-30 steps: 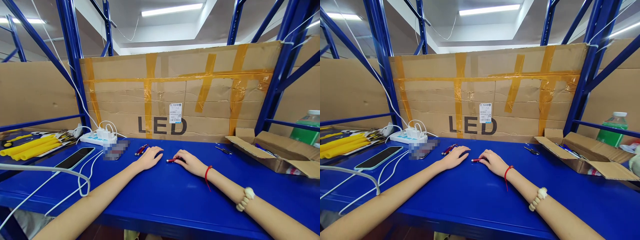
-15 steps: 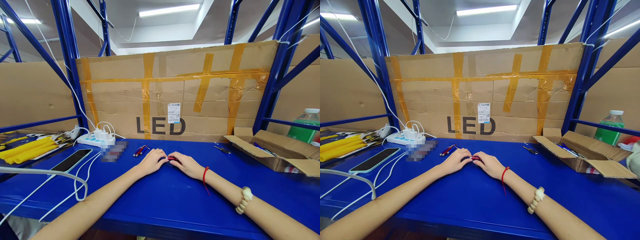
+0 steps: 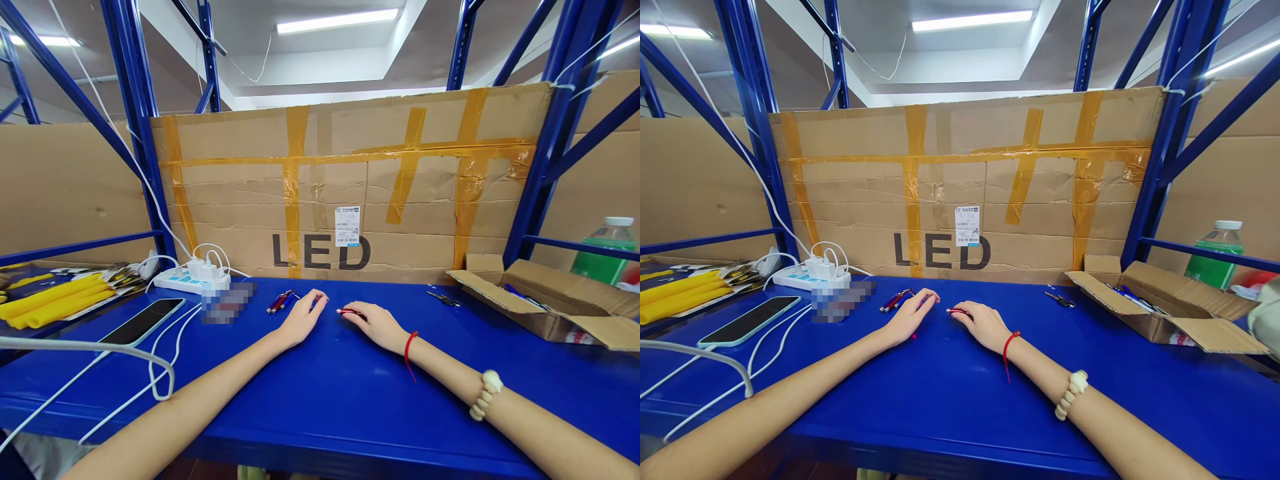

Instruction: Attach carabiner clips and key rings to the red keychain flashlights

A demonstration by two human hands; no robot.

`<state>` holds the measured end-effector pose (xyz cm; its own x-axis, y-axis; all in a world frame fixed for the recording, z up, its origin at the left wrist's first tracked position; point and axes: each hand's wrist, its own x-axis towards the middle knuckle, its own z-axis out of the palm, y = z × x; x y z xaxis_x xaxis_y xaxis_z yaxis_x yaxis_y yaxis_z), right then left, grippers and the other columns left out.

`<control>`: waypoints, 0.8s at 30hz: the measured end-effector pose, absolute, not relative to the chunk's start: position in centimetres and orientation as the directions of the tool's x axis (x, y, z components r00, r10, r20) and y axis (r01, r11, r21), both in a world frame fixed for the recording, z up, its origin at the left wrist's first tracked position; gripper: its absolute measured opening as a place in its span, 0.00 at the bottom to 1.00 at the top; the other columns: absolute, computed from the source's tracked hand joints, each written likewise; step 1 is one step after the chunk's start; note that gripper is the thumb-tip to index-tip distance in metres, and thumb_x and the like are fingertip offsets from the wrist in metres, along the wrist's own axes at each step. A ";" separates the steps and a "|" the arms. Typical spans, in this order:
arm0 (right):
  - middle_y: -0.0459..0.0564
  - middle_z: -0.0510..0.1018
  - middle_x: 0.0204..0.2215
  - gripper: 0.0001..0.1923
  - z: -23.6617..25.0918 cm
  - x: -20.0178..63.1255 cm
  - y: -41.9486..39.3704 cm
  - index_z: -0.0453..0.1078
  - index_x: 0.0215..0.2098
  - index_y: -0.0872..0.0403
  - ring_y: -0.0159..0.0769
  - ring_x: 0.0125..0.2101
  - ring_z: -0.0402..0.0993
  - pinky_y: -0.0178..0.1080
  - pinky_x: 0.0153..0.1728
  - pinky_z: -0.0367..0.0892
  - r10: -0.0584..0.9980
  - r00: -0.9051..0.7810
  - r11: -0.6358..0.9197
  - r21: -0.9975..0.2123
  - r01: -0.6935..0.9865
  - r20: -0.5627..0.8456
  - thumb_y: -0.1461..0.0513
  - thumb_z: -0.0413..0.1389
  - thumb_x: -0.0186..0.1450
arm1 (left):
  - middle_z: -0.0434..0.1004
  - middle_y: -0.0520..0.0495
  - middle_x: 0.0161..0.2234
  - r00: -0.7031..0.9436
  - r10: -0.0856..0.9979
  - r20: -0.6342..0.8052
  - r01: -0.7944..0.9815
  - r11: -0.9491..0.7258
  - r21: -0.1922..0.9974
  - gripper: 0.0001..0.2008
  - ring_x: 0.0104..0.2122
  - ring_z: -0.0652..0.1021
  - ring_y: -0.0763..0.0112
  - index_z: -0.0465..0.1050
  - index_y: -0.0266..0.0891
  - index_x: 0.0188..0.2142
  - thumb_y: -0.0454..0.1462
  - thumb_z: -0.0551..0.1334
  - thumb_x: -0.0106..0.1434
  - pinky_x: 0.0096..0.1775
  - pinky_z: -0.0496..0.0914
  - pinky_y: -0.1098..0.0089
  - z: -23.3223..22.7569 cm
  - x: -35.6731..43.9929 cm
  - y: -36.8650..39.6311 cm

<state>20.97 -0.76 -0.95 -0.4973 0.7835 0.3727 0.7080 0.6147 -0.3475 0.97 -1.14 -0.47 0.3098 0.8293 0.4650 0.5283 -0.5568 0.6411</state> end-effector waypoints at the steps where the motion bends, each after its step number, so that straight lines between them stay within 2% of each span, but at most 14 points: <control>1: 0.45 0.76 0.38 0.16 -0.9 20.9 -0.9 0.69 0.40 0.48 0.36 0.38 0.71 0.37 0.35 0.63 0.782 -0.500 0.616 -0.347 0.707 0.371 0.52 0.42 0.67 | 0.72 0.47 0.41 0.300 0.839 0.454 0.520 -0.543 0.660 0.15 0.45 0.72 0.67 0.65 0.40 0.40 0.44 0.45 0.66 0.49 0.63 0.67 -0.5 1.0 -1.1; 8: 0.45 0.76 0.38 0.16 -0.8 20.9 -1.1 0.70 0.40 0.47 0.37 0.37 0.71 0.38 0.35 0.62 0.782 -0.490 0.613 -0.327 0.720 0.387 0.52 0.43 0.67 | 0.72 0.46 0.43 0.251 0.883 0.397 0.476 -0.470 0.743 0.17 0.47 0.71 0.67 0.65 0.40 0.40 0.45 0.43 0.66 0.51 0.61 0.65 -0.5 1.0 -1.0; 24: 0.43 0.77 0.37 0.15 -0.8 20.9 -1.2 0.71 0.39 0.46 0.34 0.35 0.71 0.35 0.31 0.60 0.784 -0.481 0.608 -0.328 0.723 0.393 0.52 0.45 0.65 | 0.71 0.44 0.44 0.245 0.891 0.383 0.435 -0.454 0.778 0.19 0.47 0.70 0.66 0.65 0.39 0.42 0.45 0.41 0.66 0.52 0.61 0.63 -0.9 0.8 -0.4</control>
<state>20.94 -1.17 -0.75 -0.4810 0.7838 0.3927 0.7228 0.6081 -0.3284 0.78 -0.41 -0.90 0.2448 0.8909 0.3826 0.4348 -0.4536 0.7780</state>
